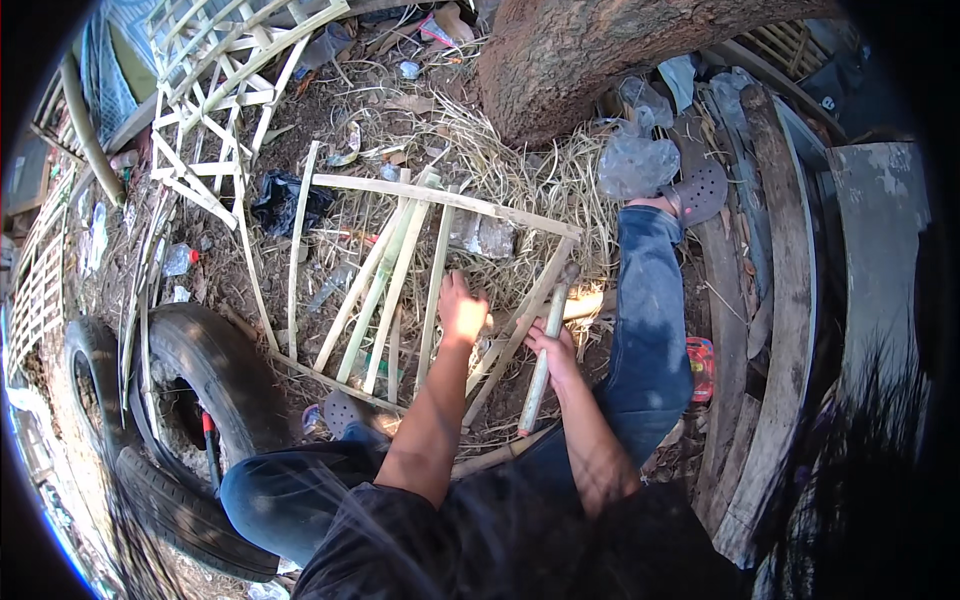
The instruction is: The person builds a bamboo structure by aligning bamboo strips and hammering nails into the joints to secure them.
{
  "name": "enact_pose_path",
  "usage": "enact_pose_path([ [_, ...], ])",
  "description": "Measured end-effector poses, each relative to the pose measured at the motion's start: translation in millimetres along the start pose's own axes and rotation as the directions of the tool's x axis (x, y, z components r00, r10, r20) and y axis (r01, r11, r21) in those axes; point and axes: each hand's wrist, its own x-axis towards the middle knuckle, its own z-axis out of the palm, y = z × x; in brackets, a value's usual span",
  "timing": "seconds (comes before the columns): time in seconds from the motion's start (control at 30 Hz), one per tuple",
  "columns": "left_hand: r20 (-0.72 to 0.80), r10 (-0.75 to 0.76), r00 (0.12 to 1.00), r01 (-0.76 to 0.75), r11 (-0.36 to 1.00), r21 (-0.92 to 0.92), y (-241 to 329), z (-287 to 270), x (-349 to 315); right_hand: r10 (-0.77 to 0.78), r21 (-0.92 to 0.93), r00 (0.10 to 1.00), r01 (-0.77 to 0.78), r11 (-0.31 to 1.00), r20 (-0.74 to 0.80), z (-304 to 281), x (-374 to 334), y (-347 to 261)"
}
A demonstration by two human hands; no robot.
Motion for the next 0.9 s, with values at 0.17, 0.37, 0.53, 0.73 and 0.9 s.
enact_pose_path([
  [0.17, 0.391, -0.032, 0.920, 0.068, 0.995, -0.079, 36, 39, -11, -0.073, -0.057, 0.997, 0.072, 0.996, -0.011, -1, -13, -11],
  [0.37, 0.679, 0.093, 0.728, 0.078, 0.973, -0.217, -4, 56, -2, 0.003, -0.054, 0.998, 0.000, 0.999, 0.058, 6, -28, -9],
  [0.53, 0.424, 0.039, 0.905, 0.196, 0.845, -0.497, 0, 26, -6, -0.035, -0.034, 0.999, 0.035, 0.999, -0.014, -9, -21, -14],
  [0.73, 0.244, -0.136, 0.960, 0.254, 0.788, -0.561, -47, 0, 3, 0.095, -0.170, 0.995, -0.091, 0.981, 0.014, 16, 21, -19],
  [0.9, 0.235, -0.095, 0.967, 0.209, 0.823, -0.529, -51, 11, 6, 0.089, -0.288, 0.996, -0.082, 0.954, 0.011, 9, 70, 10],
])
